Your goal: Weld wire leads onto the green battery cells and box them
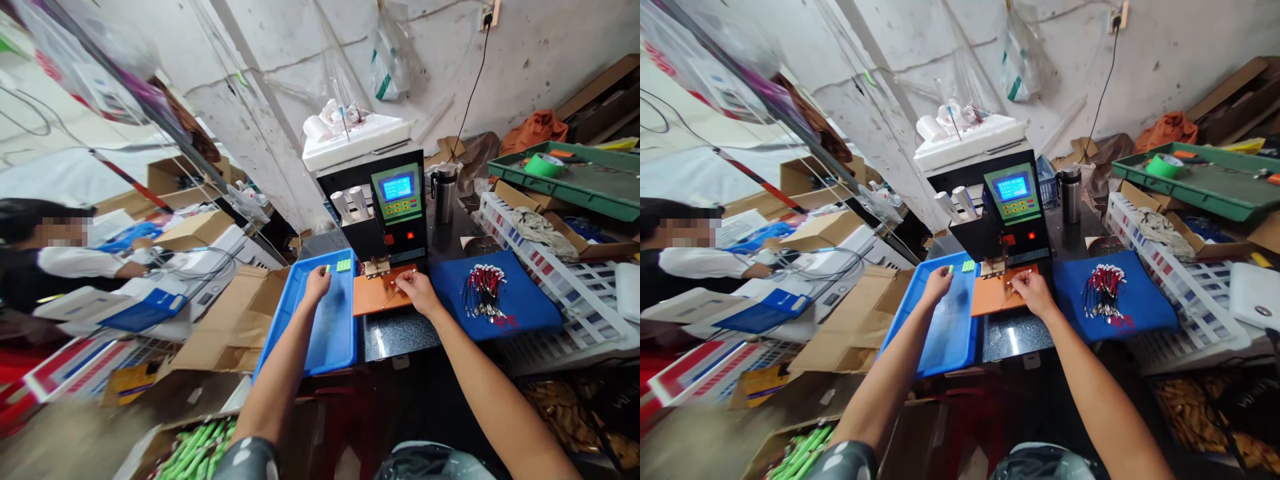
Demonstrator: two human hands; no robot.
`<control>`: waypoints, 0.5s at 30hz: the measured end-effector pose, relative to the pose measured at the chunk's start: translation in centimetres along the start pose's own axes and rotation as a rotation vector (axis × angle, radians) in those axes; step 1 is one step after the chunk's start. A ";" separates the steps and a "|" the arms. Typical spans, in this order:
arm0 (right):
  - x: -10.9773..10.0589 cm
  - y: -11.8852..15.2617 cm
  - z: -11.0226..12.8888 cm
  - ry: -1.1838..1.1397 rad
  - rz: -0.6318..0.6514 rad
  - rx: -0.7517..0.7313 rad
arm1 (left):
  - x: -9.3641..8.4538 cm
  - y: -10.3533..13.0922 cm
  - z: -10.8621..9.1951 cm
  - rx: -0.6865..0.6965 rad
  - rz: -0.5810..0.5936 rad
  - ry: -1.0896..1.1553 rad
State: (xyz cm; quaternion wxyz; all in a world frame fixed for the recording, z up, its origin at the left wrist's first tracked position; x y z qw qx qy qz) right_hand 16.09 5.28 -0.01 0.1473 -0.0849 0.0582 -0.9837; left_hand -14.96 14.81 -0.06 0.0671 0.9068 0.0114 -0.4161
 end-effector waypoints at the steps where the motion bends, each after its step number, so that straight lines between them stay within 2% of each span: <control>1: 0.0 -0.1 0.0 -0.014 -0.001 -0.002 | 0.0 1.3 -0.7 0.074 0.008 0.084; 3: -0.1 -0.1 0.0 -0.028 -0.004 0.000 | 0.5 4.3 -2.7 0.255 0.065 0.310; 5: -0.2 -0.1 -0.1 -0.035 -0.015 0.006 | 1.7 7.1 -4.9 0.394 0.165 0.485; 8: -0.3 0.0 -0.3 -0.042 -0.027 0.004 | 4.6 9.9 -7.8 0.440 0.243 0.500; 11: -0.3 0.1 -0.5 -0.031 -0.024 -0.017 | 7.4 10.8 -9.8 0.457 0.282 0.524; 15: -0.3 0.1 -0.5 0.040 -0.011 -0.034 | 10.1 10.7 -10.5 0.407 0.367 0.634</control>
Point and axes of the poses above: each hand's wrist, its own y-axis away from the middle knuckle, its own x-axis out of the palm, z = x × y, the point moved 5 cm from there along -y, towards the middle knuckle, and after that the axes turned 15 degrees about z, right-handed, at the moved point
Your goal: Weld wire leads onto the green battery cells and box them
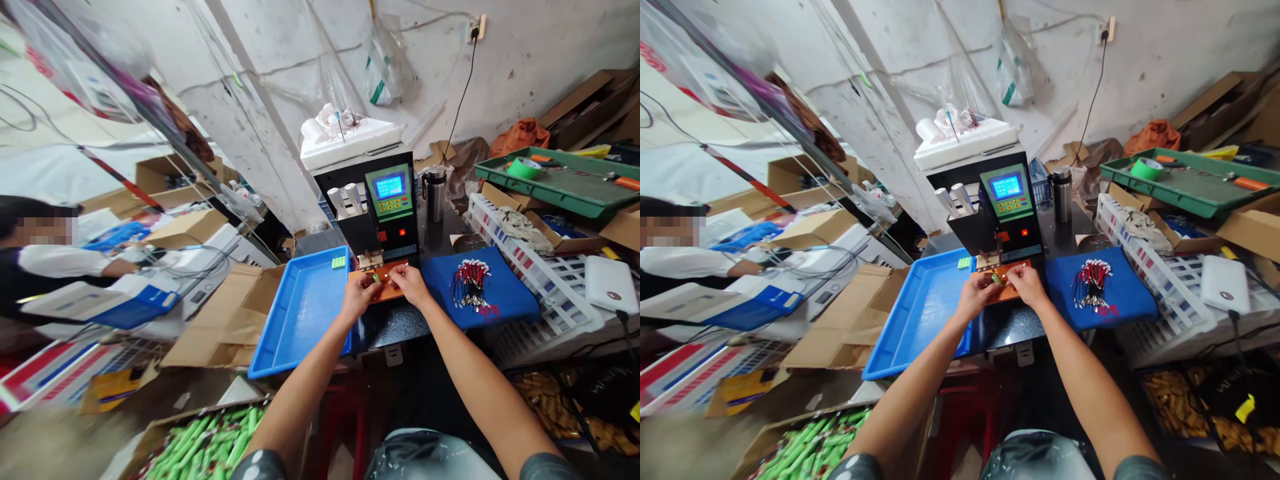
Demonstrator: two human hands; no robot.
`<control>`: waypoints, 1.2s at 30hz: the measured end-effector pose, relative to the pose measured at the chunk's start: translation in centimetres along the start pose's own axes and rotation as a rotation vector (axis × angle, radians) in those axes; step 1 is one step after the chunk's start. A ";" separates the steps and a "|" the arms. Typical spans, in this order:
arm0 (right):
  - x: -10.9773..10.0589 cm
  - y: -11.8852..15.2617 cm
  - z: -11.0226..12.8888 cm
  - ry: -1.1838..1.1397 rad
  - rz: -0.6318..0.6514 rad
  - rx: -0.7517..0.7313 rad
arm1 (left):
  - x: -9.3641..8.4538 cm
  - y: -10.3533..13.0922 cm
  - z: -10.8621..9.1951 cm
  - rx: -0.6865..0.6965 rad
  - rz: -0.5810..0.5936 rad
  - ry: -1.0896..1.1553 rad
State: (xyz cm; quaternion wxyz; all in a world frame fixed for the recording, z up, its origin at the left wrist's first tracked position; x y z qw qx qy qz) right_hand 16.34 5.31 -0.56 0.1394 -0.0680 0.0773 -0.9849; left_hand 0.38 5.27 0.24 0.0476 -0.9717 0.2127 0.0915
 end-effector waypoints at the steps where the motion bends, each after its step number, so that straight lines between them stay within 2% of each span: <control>1: 0.1 0.0 0.0 0.022 0.004 -0.002 | 0.2 -0.1 0.1 0.005 -0.009 0.006; 5: 0.5 -0.2 0.3 0.103 0.017 -0.031 | 0.4 0.0 -0.2 0.088 -0.052 -0.029; 13: 1.1 -1.5 1.0 0.244 0.000 -0.037 | 0.4 -0.2 -0.2 0.099 -0.096 -0.052; 18: 1.0 -2.1 0.4 0.313 -0.020 0.020 | 0.3 -0.2 -0.2 0.122 -0.118 -0.088; 28: 1.2 -2.2 -0.5 0.328 -0.037 0.051 | 0.3 -0.2 0.2 0.129 -0.107 -0.061; 36: 1.0 -2.3 -0.8 0.343 -0.038 0.050 | 0.4 -0.1 -0.2 0.125 -0.120 -0.049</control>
Point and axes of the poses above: each hand's wrist, its own y-axis away from the middle knuckle, its own x-axis out of the palm, z = x × y, the point moved 5 cm from there along -y, towards the middle knuckle, and after that the axes turned 15 degrees about z, right-handed, at the moved point
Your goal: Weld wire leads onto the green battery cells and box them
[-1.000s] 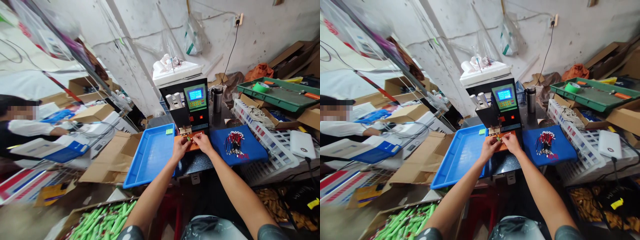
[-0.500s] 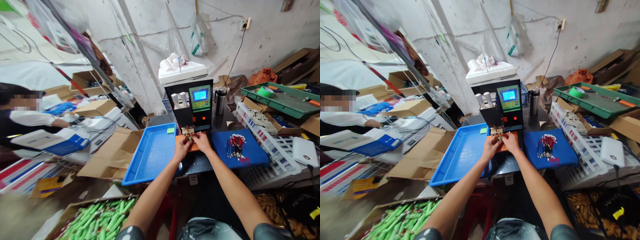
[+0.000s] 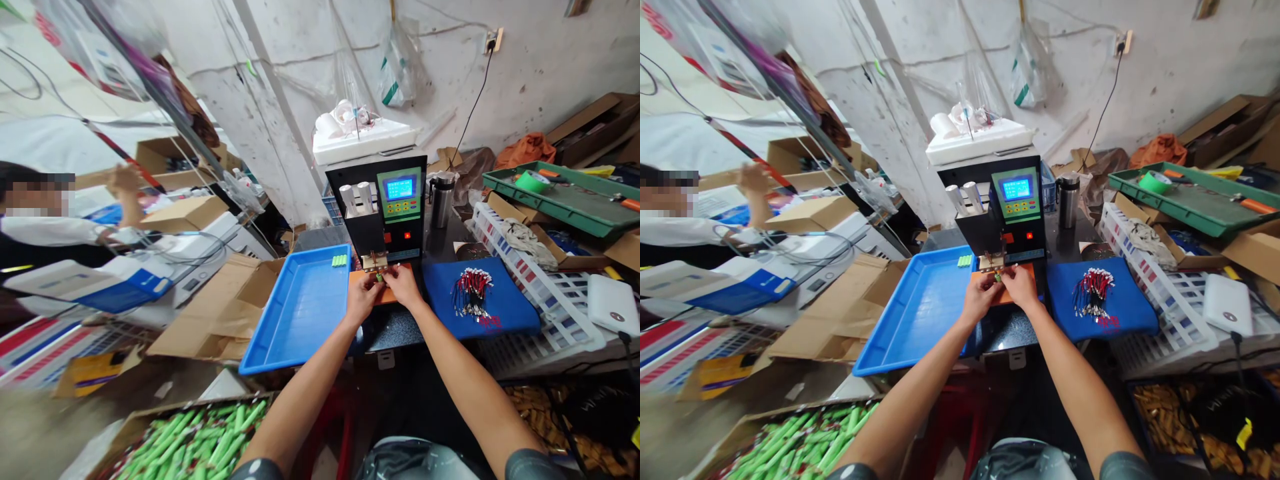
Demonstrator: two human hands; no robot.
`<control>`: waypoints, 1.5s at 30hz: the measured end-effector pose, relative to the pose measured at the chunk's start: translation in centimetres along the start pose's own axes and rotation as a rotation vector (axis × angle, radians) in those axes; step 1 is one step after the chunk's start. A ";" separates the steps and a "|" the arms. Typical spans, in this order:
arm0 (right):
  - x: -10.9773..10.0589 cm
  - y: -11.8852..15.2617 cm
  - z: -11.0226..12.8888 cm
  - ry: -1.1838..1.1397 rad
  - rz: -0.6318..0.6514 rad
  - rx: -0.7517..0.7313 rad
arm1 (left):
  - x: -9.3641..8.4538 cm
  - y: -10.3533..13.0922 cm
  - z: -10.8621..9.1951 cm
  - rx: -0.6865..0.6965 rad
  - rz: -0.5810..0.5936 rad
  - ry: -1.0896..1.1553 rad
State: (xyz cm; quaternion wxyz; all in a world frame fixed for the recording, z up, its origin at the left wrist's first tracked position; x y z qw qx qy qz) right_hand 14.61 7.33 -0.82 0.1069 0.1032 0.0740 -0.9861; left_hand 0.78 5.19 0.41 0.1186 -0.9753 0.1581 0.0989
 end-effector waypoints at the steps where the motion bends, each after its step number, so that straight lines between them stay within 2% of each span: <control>1: 0.0 0.0 0.0 -0.002 0.002 -0.003 | 0.0 0.0 -0.1 -0.003 -0.002 0.001; 17: 0.2 -0.1 -0.2 -0.010 0.007 -0.010 | 0.0 -0.1 0.8 -0.014 0.024 0.037; 45: 0.3 -0.2 -0.3 0.029 -0.002 -0.012 | -0.1 -0.1 0.6 -0.005 -0.007 0.024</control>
Point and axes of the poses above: each hand's wrist, its own y-axis away from the middle knuckle, its own x-axis out of the palm, z = x × y, the point moved 5 cm from there along -y, towards the middle knuckle, and after that the axes turned 15 degrees about z, right-handed, at the moved point
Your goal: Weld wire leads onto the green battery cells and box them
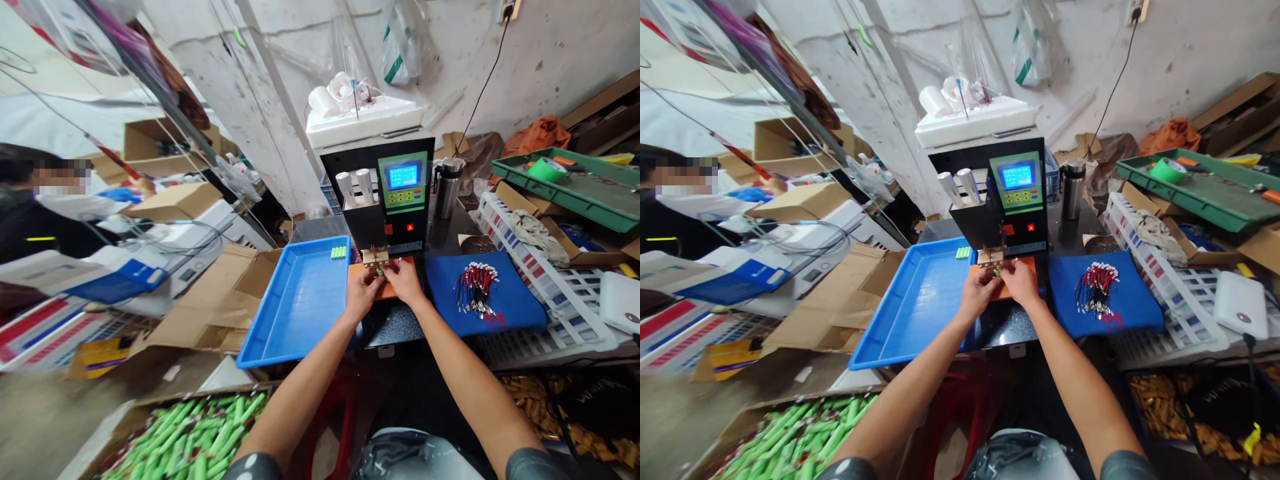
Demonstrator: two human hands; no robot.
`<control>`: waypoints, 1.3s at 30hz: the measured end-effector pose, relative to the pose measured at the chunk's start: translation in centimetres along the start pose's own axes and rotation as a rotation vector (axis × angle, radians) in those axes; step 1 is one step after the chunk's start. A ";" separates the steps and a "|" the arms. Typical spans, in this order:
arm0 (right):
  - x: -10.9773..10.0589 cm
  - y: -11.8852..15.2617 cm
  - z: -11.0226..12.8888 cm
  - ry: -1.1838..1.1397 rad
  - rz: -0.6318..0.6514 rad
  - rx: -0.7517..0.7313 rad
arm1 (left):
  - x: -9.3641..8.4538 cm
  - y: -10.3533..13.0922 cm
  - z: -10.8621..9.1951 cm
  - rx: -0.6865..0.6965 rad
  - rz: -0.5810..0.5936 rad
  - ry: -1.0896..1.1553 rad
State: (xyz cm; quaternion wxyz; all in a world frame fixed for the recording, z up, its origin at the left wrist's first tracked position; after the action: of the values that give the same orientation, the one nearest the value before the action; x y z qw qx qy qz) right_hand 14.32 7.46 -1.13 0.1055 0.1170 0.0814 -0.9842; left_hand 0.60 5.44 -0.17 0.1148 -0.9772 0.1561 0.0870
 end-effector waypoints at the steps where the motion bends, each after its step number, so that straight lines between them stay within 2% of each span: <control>1: 0.0 0.0 0.0 0.002 0.002 -0.002 | 0.0 0.0 0.0 0.000 -0.002 0.003; 9: 0.0 0.1 -0.5 0.016 0.011 -0.006 | 0.1 0.2 0.2 -0.034 -0.005 0.011; 13: -0.2 0.1 -0.2 -0.034 0.014 -0.010 | 0.1 0.2 -0.1 -0.011 0.003 -0.059; 18: -0.9 0.8 0.5 -0.176 0.063 -0.022 | 0.2 0.0 -0.6 0.001 0.014 -0.073; 23: -1.7 3.2 0.3 -0.417 0.000 0.065 | 0.2 0.2 -1.2 -0.061 0.004 -0.072; 27: -0.9 5.9 0.6 -0.469 0.096 0.097 | 0.6 1.1 -2.6 -0.072 0.025 -0.079; 32: 1.1 8.3 1.4 -0.459 0.270 0.115 | 1.6 2.4 -3.8 -0.099 0.036 0.084; 39: 2.1 8.7 2.3 -0.411 0.243 0.076 | 2.7 3.3 -5.6 -0.054 -0.005 0.120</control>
State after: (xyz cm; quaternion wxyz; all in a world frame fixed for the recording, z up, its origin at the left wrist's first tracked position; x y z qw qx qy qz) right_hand 13.81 -1.71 -0.61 0.2328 -0.0730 0.0065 -0.9697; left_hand 2.79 0.17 4.01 0.0791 -0.9837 0.1579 0.0323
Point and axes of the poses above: each hand's wrist, its own y-axis away from the middle knuckle, its own x-axis out of the palm, z = x × y, the point moved 5 cm from there along -y, towards the middle knuckle, and after that the axes turned 15 degrees about z, right-handed, at the moved point
